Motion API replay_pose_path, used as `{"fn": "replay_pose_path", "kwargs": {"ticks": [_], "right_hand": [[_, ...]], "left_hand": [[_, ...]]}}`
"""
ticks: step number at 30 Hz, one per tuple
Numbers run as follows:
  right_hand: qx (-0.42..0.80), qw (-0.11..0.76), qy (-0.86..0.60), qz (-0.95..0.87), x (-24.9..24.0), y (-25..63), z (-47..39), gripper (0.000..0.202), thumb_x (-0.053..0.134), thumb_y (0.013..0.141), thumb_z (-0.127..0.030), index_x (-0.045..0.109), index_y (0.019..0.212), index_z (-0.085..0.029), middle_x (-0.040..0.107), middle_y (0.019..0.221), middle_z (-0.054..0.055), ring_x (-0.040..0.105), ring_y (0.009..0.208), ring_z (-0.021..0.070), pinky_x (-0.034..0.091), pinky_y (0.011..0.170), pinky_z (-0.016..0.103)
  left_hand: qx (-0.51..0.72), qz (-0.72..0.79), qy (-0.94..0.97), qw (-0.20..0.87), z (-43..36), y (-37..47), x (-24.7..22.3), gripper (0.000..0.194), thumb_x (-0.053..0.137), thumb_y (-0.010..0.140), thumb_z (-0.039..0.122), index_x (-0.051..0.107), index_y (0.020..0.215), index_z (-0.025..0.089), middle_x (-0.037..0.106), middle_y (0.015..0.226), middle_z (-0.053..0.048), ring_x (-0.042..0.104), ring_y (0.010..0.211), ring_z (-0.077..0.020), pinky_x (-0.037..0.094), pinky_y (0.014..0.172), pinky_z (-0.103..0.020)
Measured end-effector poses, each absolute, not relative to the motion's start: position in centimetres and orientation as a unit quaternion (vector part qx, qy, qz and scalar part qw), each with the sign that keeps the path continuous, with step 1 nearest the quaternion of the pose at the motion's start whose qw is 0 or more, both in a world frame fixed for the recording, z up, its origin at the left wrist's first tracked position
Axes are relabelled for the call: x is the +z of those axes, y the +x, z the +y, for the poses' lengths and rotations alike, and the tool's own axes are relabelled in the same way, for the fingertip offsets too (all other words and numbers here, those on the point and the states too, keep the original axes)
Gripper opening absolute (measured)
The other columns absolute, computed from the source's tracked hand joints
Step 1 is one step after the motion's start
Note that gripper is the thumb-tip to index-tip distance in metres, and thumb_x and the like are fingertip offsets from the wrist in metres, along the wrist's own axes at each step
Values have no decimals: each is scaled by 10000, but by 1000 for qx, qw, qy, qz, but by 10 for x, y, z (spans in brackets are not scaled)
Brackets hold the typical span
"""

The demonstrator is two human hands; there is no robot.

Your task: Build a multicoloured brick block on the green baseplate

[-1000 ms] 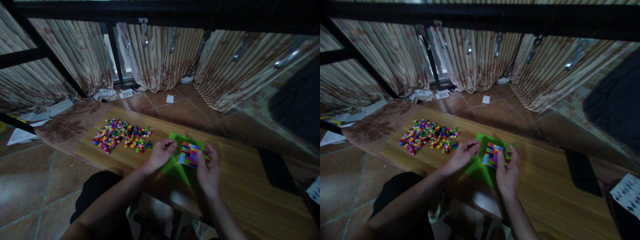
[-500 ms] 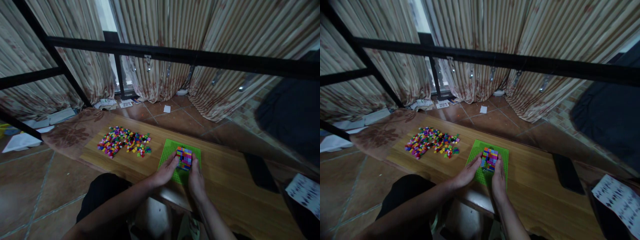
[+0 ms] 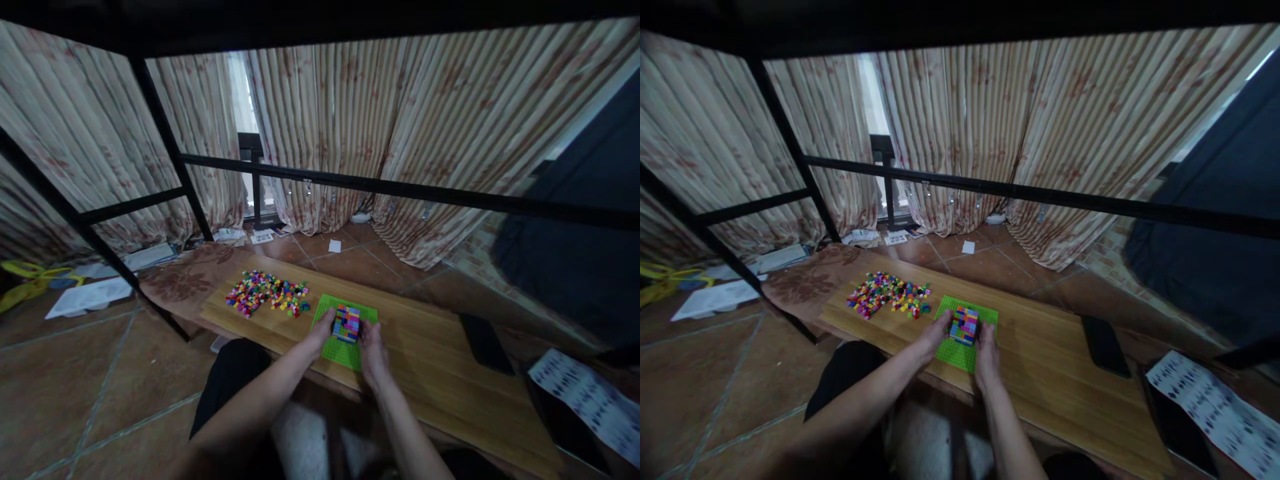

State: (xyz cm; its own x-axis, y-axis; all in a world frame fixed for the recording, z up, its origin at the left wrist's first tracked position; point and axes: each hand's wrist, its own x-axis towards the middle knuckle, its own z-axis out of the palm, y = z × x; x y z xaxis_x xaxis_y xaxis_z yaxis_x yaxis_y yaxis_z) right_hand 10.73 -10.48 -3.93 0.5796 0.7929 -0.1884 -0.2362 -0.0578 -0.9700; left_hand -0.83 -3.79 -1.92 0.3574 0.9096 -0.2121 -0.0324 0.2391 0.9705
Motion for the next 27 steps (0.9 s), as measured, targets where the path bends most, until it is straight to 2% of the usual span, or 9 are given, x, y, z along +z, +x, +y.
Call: {"fn": "replay_pose_path", "kwargs": {"ticks": [2, 5, 9, 11, 15, 19, 23, 27], "right_hand": [[396, 646, -612, -227, -41, 117, -114, 816, 299, 795, -779, 558, 1300, -193, 550, 1364, 110, 522, 1252, 215, 432, 1005, 388], [394, 643, -618, -222, -44, 133, -133, 776, 429, 748, -766, 602, 1241, -192, 580, 1326, 129, 545, 1226, 240, 452, 980, 398], [404, 655, -602, -213, -50, 154, -164, 666, 574, 725, -686, 626, 1185, -207, 621, 1273, 122, 584, 1173, 255, 481, 939, 391], [410, 659, -597, -200, -52, 162, -177, 624, 623, 721, -645, 631, 1163, -205, 646, 1233, 118, 608, 1136, 255, 494, 917, 381], [419, 652, -603, -190, -48, 170, -189, 577, 654, 718, -619, 648, 1111, -197, 675, 1181, 111, 639, 1077, 250, 517, 872, 359], [421, 657, -590, -208, -40, 167, -182, 550, 658, 724, -607, 657, 1090, -198, 702, 1117, 99, 657, 1032, 239, 528, 850, 353], [429, 656, -580, -221, -38, 163, -177, 545, 670, 708, -606, 665, 1065, -194, 720, 1056, 89, 677, 960, 232, 542, 803, 349], [427, 648, -585, -235, -42, 170, -184, 536, 660, 712, -612, 674, 1044, -191, 735, 977, 83, 689, 882, 225, 547, 744, 333]], "left_hand": [[374, 459, 490, 641, -27, -2, -17, 607, 440, 839, 647, 644, 1071, 124, 667, 1157, -144, 626, 1048, -226, 470, 921, -342], [387, 498, 481, 609, -11, 12, -18, 495, 492, 851, 548, 647, 1017, 108, 688, 1081, -150, 647, 957, -210, 487, 851, -316], [378, 550, 492, 559, 1, 30, -21, 300, 510, 857, 345, 670, 916, 97, 707, 918, -125, 652, 799, -186, 481, 732, -289], [369, 573, 503, 531, 2, 36, -22, 250, 520, 839, 300, 682, 843, 110, 702, 821, -97, 638, 736, -178, 462, 681, -276], [352, 610, 527, 477, 1, 41, -23, 217, 541, 803, 278, 684, 708, 146, 647, 628, -38, 599, 645, -169, 411, 601, -258], [346, 621, 554, 433, 1, 40, -22, 225, 547, 778, 268, 668, 617, 169, 574, 527, -7, 577, 625, -160, 375, 583, -246], [347, 620, 570, 413, -1, 40, -22, 262, 529, 777, 283, 649, 573, 171, 512, 488, 7, 552, 597, -149, 359, 577, -242], [358, 612, 568, 418, -3, 39, -22, 262, 532, 778, 319, 655, 612, 157, 516, 515, 6, 536, 591, -149, 368, 579, -250]]}}
